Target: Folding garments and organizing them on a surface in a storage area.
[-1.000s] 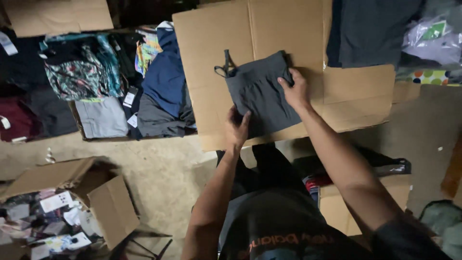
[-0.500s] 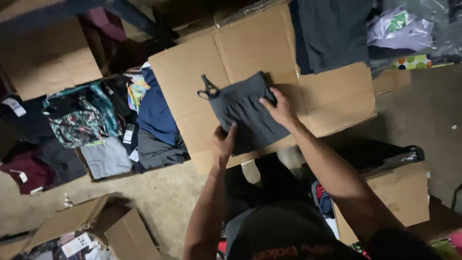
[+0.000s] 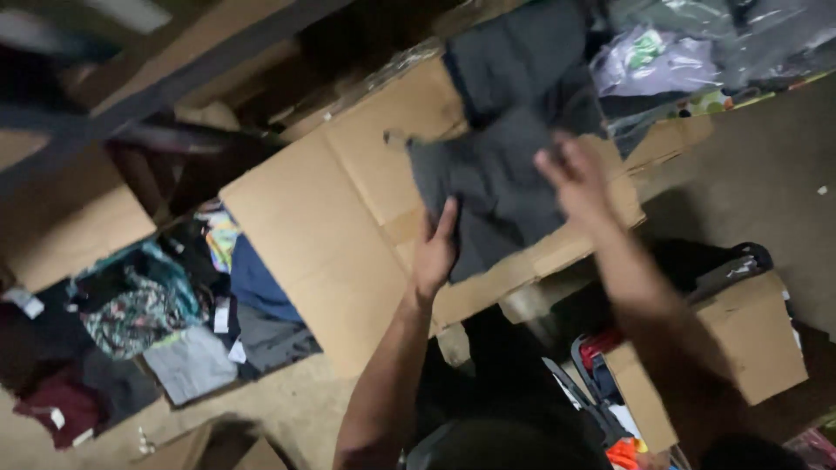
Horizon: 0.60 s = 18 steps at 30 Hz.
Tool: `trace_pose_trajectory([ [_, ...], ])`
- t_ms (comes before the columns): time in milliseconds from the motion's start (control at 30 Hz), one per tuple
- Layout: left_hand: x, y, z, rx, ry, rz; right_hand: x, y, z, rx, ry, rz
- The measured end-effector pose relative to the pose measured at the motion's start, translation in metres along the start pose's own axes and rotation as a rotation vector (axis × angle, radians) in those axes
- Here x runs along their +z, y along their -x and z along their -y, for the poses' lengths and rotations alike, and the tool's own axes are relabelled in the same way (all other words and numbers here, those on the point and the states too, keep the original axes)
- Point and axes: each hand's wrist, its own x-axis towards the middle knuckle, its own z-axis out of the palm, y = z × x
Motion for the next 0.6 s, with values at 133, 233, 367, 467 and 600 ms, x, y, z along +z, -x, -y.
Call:
trace_pose_trajectory([
  [133, 0.061, -0.042, -0.064, 0.166, 0.038, 0.079, -0.073, -0.085, 0.023, -0.215, -0.178, 0.028],
  [233, 0.094, -0.093, -0.071, 0.34, 0.123, 0.119, -0.093, -0.135, 0.044, -0.303, -0.231, 0.039],
  [367, 0.104, -0.197, 0.002, 0.347, 0.034, -0.004, -0.065, -0.191, -0.025, -0.234, 0.114, 0.008],
  [467, 0.103, -0.243, 0.064, 0.574, -0.137, -0.107, -0.041, -0.189, -0.054, -0.385, 0.334, -0.06],
  [600, 0.108, -0.26, 0.102, 0.981, -0.374, -0.369, -0.037, -0.168, -0.029, -0.656, 0.402, -0.243],
])
